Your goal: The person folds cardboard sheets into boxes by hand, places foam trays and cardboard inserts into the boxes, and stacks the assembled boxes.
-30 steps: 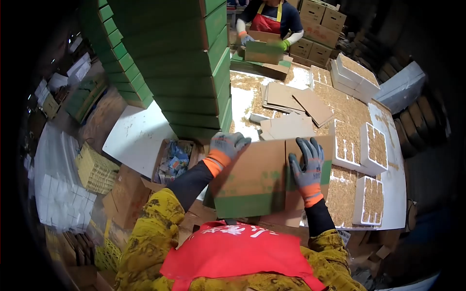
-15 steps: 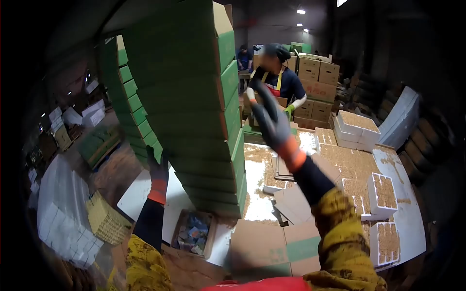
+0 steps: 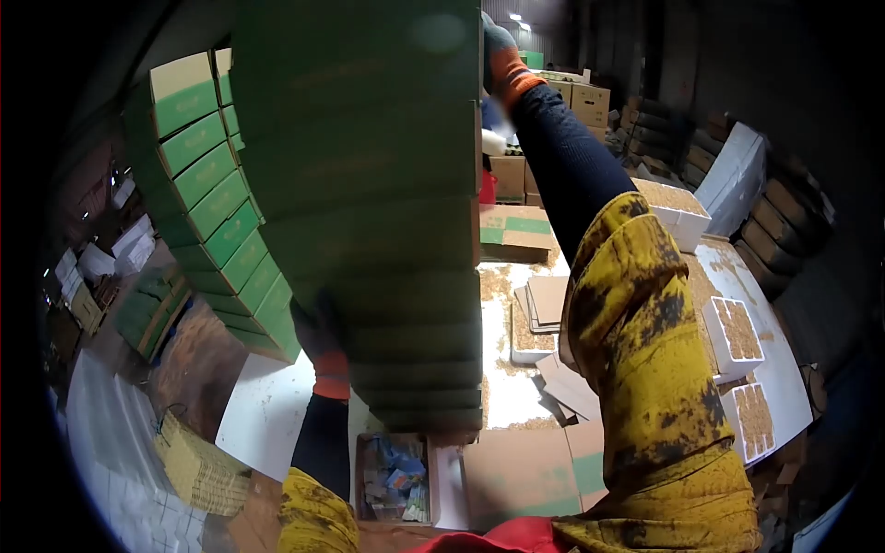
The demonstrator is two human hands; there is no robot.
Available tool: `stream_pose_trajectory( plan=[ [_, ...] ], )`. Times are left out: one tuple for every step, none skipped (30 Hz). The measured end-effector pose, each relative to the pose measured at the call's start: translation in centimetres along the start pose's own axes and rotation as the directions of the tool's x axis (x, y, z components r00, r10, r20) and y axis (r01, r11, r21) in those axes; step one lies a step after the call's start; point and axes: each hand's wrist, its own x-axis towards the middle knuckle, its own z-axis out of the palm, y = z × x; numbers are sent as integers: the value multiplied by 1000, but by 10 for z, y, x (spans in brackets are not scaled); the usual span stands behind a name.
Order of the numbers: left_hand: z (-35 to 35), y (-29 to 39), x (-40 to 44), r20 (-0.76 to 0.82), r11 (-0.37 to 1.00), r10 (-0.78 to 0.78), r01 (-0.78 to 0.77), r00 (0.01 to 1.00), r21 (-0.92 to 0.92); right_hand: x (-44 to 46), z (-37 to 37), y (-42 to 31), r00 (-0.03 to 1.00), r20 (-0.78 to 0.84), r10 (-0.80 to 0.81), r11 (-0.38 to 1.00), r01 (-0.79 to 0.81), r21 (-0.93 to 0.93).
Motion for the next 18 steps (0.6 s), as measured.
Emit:
stream_pose_trajectory(
  plan=[
    [2,-1,-1,-13,1000,21,-21,1000,4,1,4,-2,998,-33,-54,992,50,-116],
    [1,9,-3,-22,999,38,-37,999,14,19,1,-5,995,-34,-97,994,95,-56],
    [1,13,-9,-39,998,46,-45,998,31,38,-14,3,989,16,-147,989,147,6],
    [1,8,-11,-41,1000,17,-17,999,-2,57,-24,18,979,67,-192,979,186,81],
    [-3,-2,-7,-48,1000,-21,20,999,-22,68,-32,40,967,110,-231,963,211,170],
    [-7,-9,-8,-51,998,-59,58,997,-32,64,-36,66,953,135,-273,936,230,267],
    [-9,-11,-8,-62,1000,4,-4,998,-3,24,-29,73,960,13,-279,949,273,155],
    [-10,-9,-10,-61,998,60,-58,996,24,-31,-25,70,954,-107,-281,958,285,25],
    [-11,-5,-12,-60,998,48,-46,997,38,-80,-45,93,959,-86,-271,929,237,-285],
    [-9,-2,-12,-68,998,40,-37,997,44,-135,-74,129,967,-44,-251,801,183,-570],
    [-8,-5,-13,-71,1000,19,-19,997,7,-194,-97,171,976,16,-219,587,145,-796],
    [-8,-14,-10,-86,999,11,-14,996,-34,-258,-109,220,992,-79,-99,602,-4,-798],
    [-15,-28,-7,-43,973,109,-98,993,209,-313,-94,246,935,-259,242,763,-349,-544],
    [-26,-43,2,26,880,196,-188,980,436,-369,-79,271,676,-423,604,745,-667,-4],
    [-21,-31,-1,39,939,132,-137,991,316,-423,-64,295,347,-487,802,561,-718,412],
    [-17,-18,-5,51,978,67,-75,996,194,-457,-57,314,686,-391,614,691,-706,-153],
    [-22,-82,5,29,953,207,-209,978,219,-491,-50,332,916,-232,329,654,-398,-643],
    [-21,-65,2,28,949,218,-218,976,229,-486,-39,338,805,-307,508,741,-590,-321]
  ],
)
